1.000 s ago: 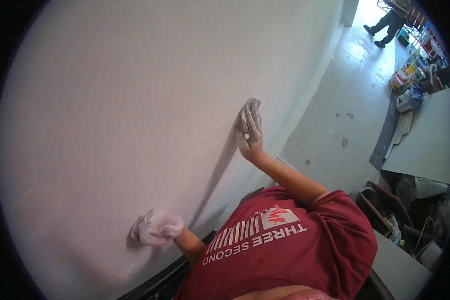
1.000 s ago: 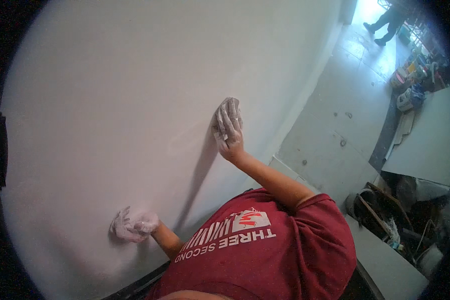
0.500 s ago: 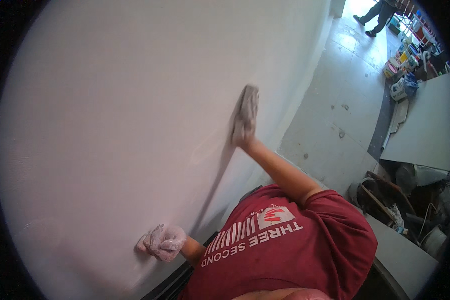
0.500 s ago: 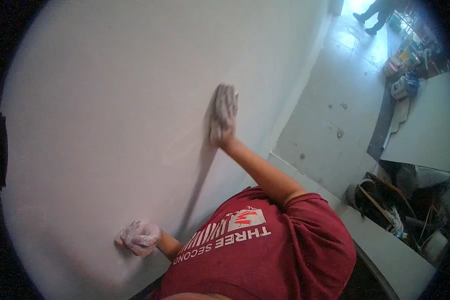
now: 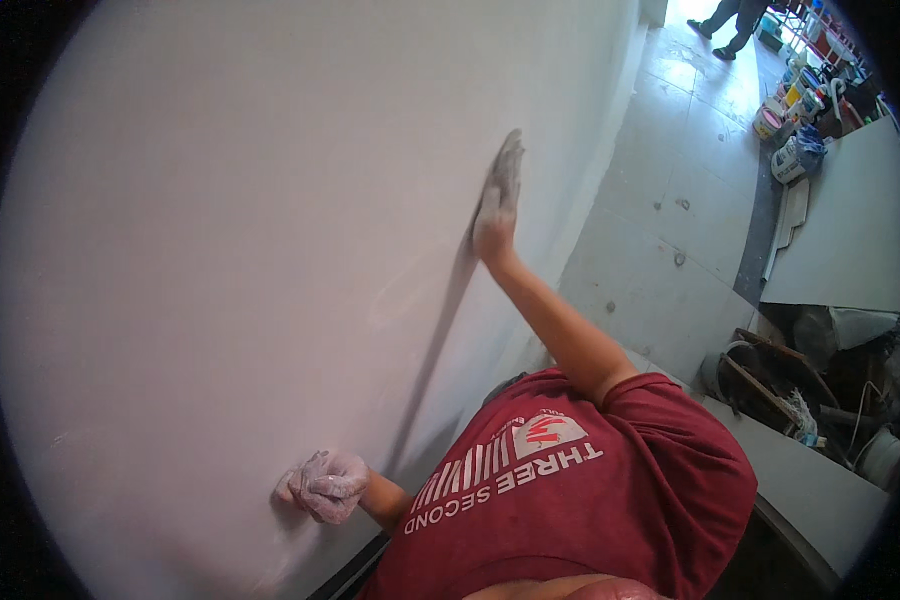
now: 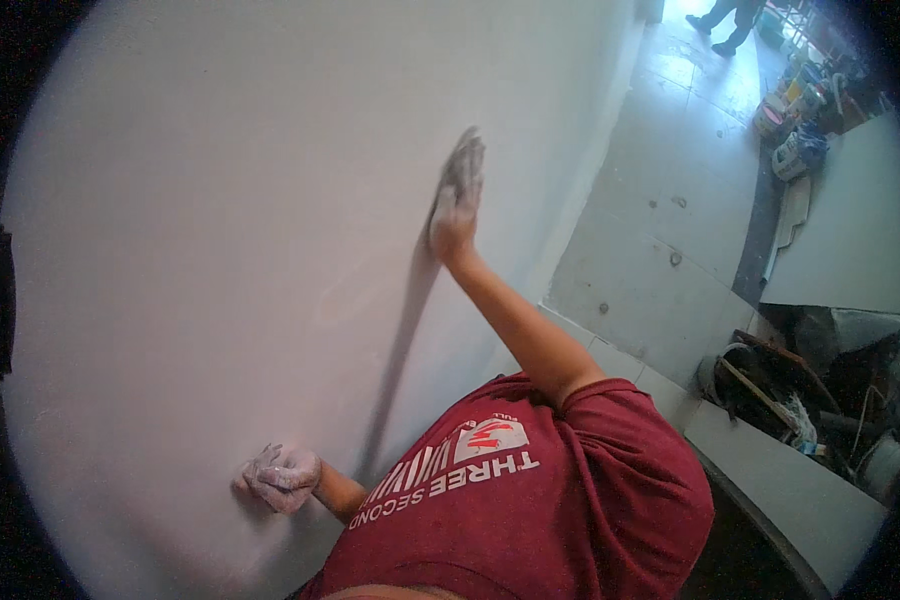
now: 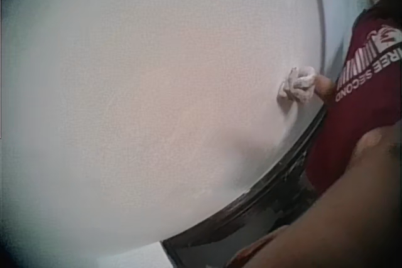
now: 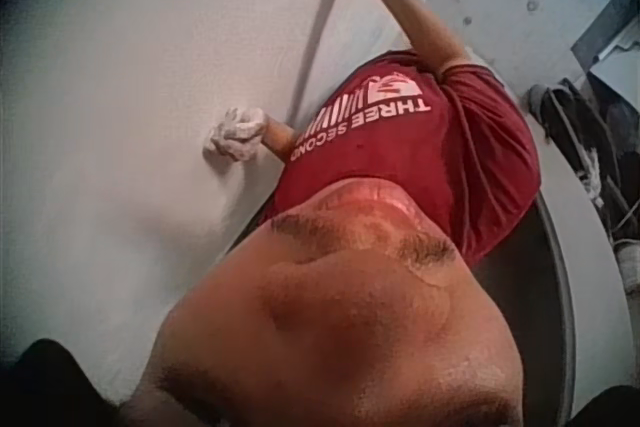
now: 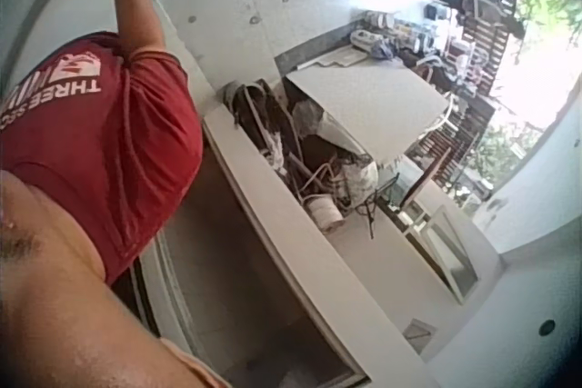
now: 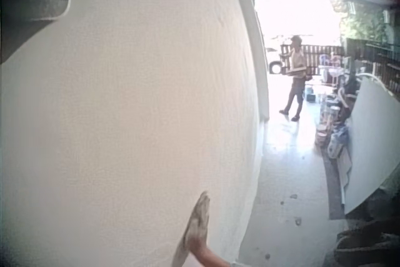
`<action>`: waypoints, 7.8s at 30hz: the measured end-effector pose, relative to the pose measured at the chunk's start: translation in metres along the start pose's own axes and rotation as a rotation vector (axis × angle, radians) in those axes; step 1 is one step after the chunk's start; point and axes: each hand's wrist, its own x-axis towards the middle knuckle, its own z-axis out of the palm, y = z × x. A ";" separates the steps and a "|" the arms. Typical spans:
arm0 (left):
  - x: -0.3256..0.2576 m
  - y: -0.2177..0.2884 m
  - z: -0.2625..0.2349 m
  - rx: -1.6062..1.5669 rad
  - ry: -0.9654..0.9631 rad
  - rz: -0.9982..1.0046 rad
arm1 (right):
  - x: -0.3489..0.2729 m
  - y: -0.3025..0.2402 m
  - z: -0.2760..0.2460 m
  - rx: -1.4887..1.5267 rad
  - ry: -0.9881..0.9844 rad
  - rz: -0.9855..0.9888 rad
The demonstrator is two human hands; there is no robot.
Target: The person sands a wall with a piece of sandpaper.
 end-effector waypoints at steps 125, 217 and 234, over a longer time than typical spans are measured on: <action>-0.023 0.106 -0.129 -0.781 -1.101 -0.826 | -0.156 -0.188 -0.191 0.630 -1.016 1.032; 0.159 -0.105 -0.044 0.335 -0.463 0.298 | -0.053 -0.065 -0.018 -0.280 -0.039 -0.213; 0.162 -0.102 -0.044 0.386 -0.441 0.314 | -0.059 -0.046 0.021 -0.230 -0.122 -0.118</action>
